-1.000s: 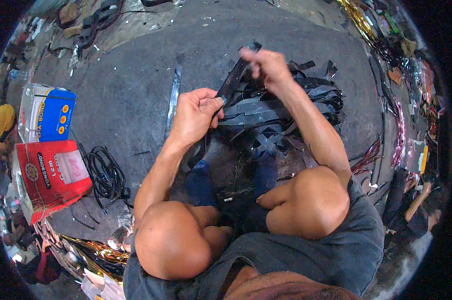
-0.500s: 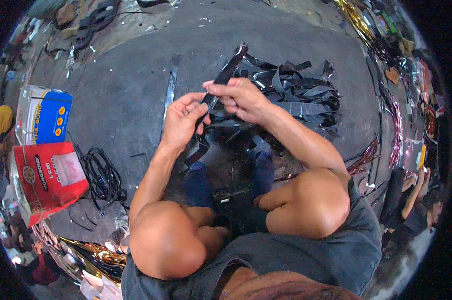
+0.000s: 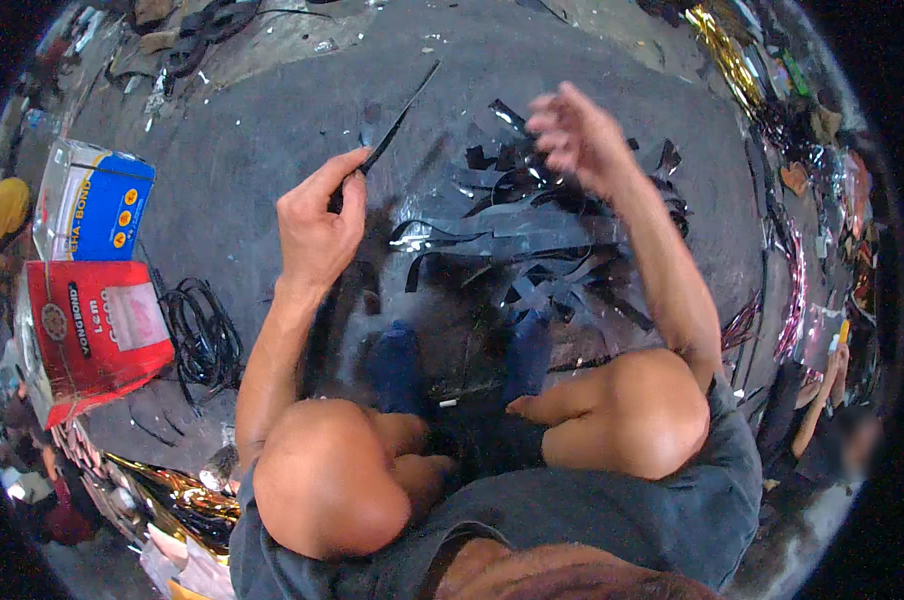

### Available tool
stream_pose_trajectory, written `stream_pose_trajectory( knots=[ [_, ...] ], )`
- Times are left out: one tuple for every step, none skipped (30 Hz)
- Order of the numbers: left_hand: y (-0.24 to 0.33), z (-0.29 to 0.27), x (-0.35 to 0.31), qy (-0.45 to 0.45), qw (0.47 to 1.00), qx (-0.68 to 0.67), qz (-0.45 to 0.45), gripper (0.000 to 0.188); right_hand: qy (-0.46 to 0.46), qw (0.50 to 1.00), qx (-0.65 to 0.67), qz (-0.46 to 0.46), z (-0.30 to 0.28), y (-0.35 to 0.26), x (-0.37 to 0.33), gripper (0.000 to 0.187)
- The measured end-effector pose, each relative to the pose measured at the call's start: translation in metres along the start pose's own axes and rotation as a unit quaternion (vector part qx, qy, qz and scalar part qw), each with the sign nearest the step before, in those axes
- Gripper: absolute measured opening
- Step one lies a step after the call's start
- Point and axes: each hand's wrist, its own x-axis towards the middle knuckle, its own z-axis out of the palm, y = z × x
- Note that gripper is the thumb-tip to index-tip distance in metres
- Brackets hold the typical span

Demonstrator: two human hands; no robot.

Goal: The person sits on the floor and repeatedly picks up black strips of material, tearing them into smaller pieces by hand and placing them into a pile.

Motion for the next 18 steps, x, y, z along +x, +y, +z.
stream_pose_trajectory(
  knots=[
    [-0.003, 0.001, 0.004, 0.035, 0.994, 0.048, 0.097, 0.036, -0.096, 0.992, 0.012, 0.084, 0.016, 0.007, -0.004, 0.072],
    [0.000, 0.005, 0.001, 0.012, 0.991, 0.082, 0.109, 0.036, -0.168, 0.971, 0.090, 0.145, 0.027, 0.010, -0.014, 0.082],
    [0.006, 0.002, 0.004, -0.009, 0.984, 0.123, 0.127, 0.036, -0.186, 0.966, 0.106, 0.145, 0.039, 0.009, -0.017, 0.085],
    [0.010, 0.001, 0.006, -0.030, 0.975, 0.165, 0.145, 0.037, -0.203, 0.960, 0.123, 0.146, 0.046, 0.007, -0.019, 0.089],
    [0.009, -0.001, 0.005, -0.015, 0.968, 0.176, 0.179, 0.039, -0.200, 0.964, 0.117, 0.129, 0.054, 0.001, -0.020, 0.081],
    [0.009, -0.002, 0.006, -0.020, 0.961, 0.196, 0.195, 0.040, -0.190, 0.969, 0.111, 0.108, 0.058, -0.009, -0.023, 0.072],
    [0.008, -0.004, 0.007, -0.024, 0.953, 0.217, 0.210, 0.040, -0.181, 0.974, 0.105, 0.088, 0.059, -0.015, -0.025, 0.064],
    [0.008, -0.005, 0.008, -0.027, 0.944, 0.240, 0.223, 0.041, -0.167, 0.981, 0.085, 0.055, 0.055, -0.015, -0.021, 0.054],
    [0.007, -0.006, 0.010, -0.021, 0.941, 0.246, 0.231, 0.041, -0.154, 0.986, 0.065, 0.023, 0.050, -0.014, -0.017, 0.044],
    [0.005, -0.007, 0.014, -0.014, 0.938, 0.251, 0.239, 0.041, -0.140, 0.989, 0.044, -0.010, 0.045, -0.014, -0.015, 0.035],
    [0.003, -0.009, 0.016, -0.009, 0.935, 0.259, 0.244, 0.041, -0.144, 0.985, 0.093, 0.011, 0.043, -0.016, -0.018, 0.017],
    [0.001, -0.009, 0.017, -0.012, 0.934, 0.263, 0.243, 0.041, -0.138, 0.987, 0.080, 0.008, 0.041, -0.015, -0.018, 0.017],
    [-0.001, -0.008, 0.019, -0.014, 0.933, 0.267, 0.242, 0.041, -0.132, 0.989, 0.068, 0.005, 0.040, -0.012, -0.017, 0.017],
    [-0.002, -0.009, 0.021, -0.017, 0.932, 0.271, 0.241, 0.042, -0.127, 0.990, 0.055, 0.001, 0.041, -0.011, -0.017, 0.018],
    [0.008, -0.004, 0.025, 0.015, 0.949, 0.231, 0.213, 0.034, -0.126, 0.992, 0.021, -0.009, 0.042, -0.010, -0.019, 0.017],
    [0.018, 0.002, 0.029, 0.048, 0.963, 0.187, 0.189, 0.029, -0.124, 0.992, -0.014, -0.018, 0.042, -0.008, -0.022, 0.016],
    [0.027, 0.004, 0.031, 0.060, 0.972, 0.160, 0.161, 0.028, -0.124, 0.991, -0.047, -0.030, 0.044, -0.008, -0.025, 0.016],
    [0.033, 0.006, 0.029, 0.072, 0.980, 0.134, 0.131, 0.030, -0.122, 0.987, -0.095, -0.043, 0.053, -0.004, -0.031, 0.016]
  ],
)
